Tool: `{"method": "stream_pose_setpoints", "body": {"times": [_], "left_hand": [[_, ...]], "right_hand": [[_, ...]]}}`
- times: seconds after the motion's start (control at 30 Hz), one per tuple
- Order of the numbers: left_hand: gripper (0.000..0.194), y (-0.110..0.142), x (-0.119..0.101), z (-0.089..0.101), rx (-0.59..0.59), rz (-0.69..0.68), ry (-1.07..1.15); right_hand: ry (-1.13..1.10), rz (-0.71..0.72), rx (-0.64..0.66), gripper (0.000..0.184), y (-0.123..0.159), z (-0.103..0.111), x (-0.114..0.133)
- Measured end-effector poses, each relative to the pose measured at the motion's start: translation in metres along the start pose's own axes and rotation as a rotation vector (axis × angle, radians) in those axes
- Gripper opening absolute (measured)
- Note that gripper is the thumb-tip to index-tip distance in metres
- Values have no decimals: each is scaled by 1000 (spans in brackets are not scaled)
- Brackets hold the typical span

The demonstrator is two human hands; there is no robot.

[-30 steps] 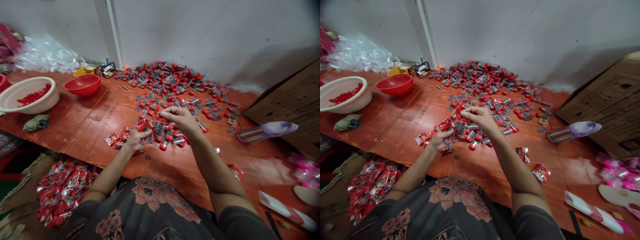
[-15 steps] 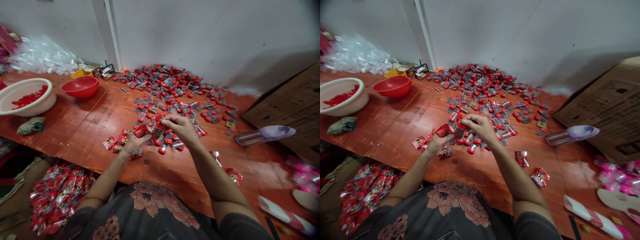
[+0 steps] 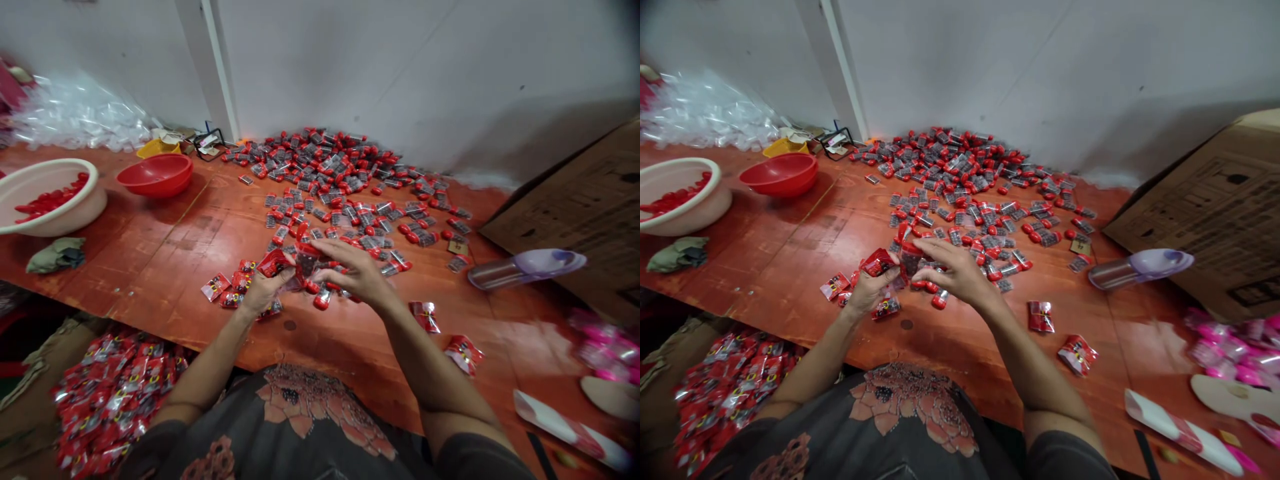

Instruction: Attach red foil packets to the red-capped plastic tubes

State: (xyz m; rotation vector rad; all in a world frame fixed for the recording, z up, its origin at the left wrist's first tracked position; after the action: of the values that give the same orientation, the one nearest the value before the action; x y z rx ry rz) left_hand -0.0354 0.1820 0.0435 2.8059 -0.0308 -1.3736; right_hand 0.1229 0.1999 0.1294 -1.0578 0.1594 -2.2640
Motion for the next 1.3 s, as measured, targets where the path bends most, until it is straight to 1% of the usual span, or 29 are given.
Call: {"method": "stream_pose_setpoints", "body": {"times": [0.07, 0.17, 0.3, 0.37, 0.47, 0.57, 0.7, 0.83, 0.93, 1.03, 1.13, 1.2, 1.27, 1.3], "left_hand": [[21, 0, 0, -3, -2, 13, 16], [20, 2, 3, -8, 29, 27, 24], [19, 6, 11, -10, 63, 80, -17], [20, 7, 14, -10, 65, 105, -44], [20, 6, 13, -4, 20, 71, -47], [19, 5, 11, 3, -37, 31, -46], [14, 5, 11, 1, 21, 28, -73], [15, 8, 11, 5, 45, 51, -139], [16, 13, 18, 12, 84, 126, -197], [18, 17, 30, 21, 89, 191, -213], [20, 20, 38, 24, 58, 230, -120], [24, 24, 44, 20, 34, 283, -10], [30, 28, 51, 19, -30, 348, 75], [32, 30, 54, 20, -80, 362, 106]], "right_hand": [[74, 30, 9, 65, 2, -8, 0], [168, 96, 3, 78, 4, -15, 2], [302, 216, 43, 115, 1, -14, 13], [341, 254, 99, 122, -2, -13, 16], [404, 278, 133, 119, -3, -13, 16], [487, 261, 71, 105, 2, -13, 13], [552, 240, -18, 87, 12, -18, 12], [602, 271, -18, 75, 20, -28, 12], [613, 268, -19, 74, 29, -37, 7], [623, 240, -9, 72, 43, -48, -2], [607, 200, 20, 76, 59, -57, -10], [549, 169, 84, 79, 72, -64, -14], [439, 110, 159, 81, 88, -71, -20], [366, 58, 188, 81, 97, -74, -25]]}}
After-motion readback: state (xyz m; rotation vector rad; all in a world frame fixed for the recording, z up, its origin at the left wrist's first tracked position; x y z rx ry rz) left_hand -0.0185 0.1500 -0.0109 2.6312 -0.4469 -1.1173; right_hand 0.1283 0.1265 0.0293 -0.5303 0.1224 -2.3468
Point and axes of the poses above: each hand's wrist, its own y-axis away from the middle knuckle, its own z-axis out of the back of the hand, x = y × z, the point moved 9 cm from there along -y, towards the middle knuckle, and after that the axes turned 15 degrees about y, right-handed, at the moved point
